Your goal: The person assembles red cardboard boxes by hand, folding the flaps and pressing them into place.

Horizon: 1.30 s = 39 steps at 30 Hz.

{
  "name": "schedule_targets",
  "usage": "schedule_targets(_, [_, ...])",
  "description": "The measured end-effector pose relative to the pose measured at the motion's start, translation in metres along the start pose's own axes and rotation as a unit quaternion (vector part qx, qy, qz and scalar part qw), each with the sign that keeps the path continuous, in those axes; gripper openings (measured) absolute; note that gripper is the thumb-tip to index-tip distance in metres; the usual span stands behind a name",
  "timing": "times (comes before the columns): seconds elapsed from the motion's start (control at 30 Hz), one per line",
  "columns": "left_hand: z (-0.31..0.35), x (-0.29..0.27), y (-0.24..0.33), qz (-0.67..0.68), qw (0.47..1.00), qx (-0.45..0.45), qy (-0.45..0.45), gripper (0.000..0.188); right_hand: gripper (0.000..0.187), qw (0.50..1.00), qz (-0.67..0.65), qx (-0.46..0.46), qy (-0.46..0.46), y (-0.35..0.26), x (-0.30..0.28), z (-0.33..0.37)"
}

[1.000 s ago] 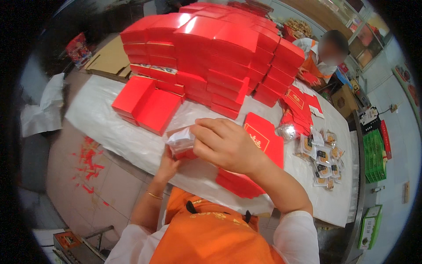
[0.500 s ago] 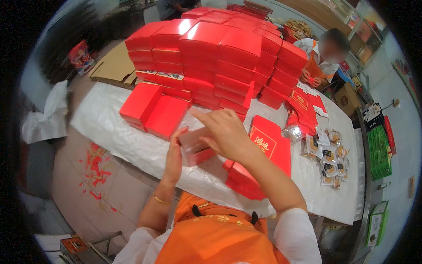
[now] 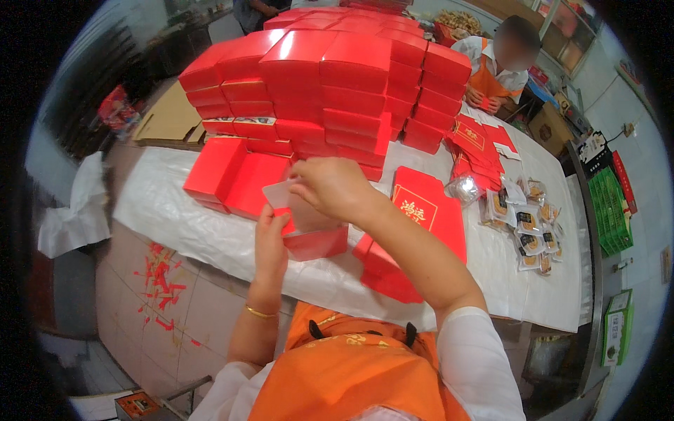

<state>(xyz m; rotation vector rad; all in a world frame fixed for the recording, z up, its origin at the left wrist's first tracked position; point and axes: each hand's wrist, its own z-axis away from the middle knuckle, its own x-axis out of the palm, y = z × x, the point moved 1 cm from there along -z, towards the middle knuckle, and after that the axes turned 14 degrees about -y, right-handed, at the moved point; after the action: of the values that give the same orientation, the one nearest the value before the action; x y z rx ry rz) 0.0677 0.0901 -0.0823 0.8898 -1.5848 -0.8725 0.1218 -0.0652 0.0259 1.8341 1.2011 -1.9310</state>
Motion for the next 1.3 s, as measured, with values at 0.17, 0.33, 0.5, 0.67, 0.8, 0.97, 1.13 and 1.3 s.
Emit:
schedule_targets(0.17, [-0.001,-0.001,-0.003,0.021,1.000,0.017,0.008,0.038,0.051,0.880,-0.443,-0.046,0.165,0.036,0.026,0.042])
schedule_targets(0.33, [0.001,0.002,-0.008,-0.004,1.000,0.015,-0.009,0.035,0.051,0.784,-0.613,0.077,0.052,0.039,0.077,0.057])
schedule_targets(0.5, [0.001,0.004,-0.011,-0.045,0.999,0.020,-0.017,0.029,0.039,0.804,-0.575,0.152,-0.002,0.046,0.080,0.054])
schedule_targets(0.67, [0.005,0.004,-0.001,-0.120,0.991,0.038,-0.042,0.022,0.025,0.765,-0.630,0.113,0.071,0.030,0.074,0.054])
schedule_targets(0.8, [0.010,0.001,-0.002,-0.136,0.986,0.079,-0.062,0.024,0.019,0.771,-0.619,0.056,0.137,0.032,0.083,0.048])
schedule_targets(0.97, [0.022,-0.003,-0.004,-0.219,0.965,0.130,-0.062,0.019,0.016,0.789,-0.589,0.054,0.165,0.040,0.091,0.049])
schedule_targets(1.13, [0.026,0.006,-0.013,-0.312,0.925,0.199,-0.085,0.020,0.016,0.796,-0.582,0.033,0.164,0.046,0.095,0.048])
schedule_targets(1.3, [0.020,0.008,-0.015,-0.297,0.930,0.205,-0.067,0.022,0.018,0.843,-0.520,-0.007,0.137,0.051,0.091,0.049])
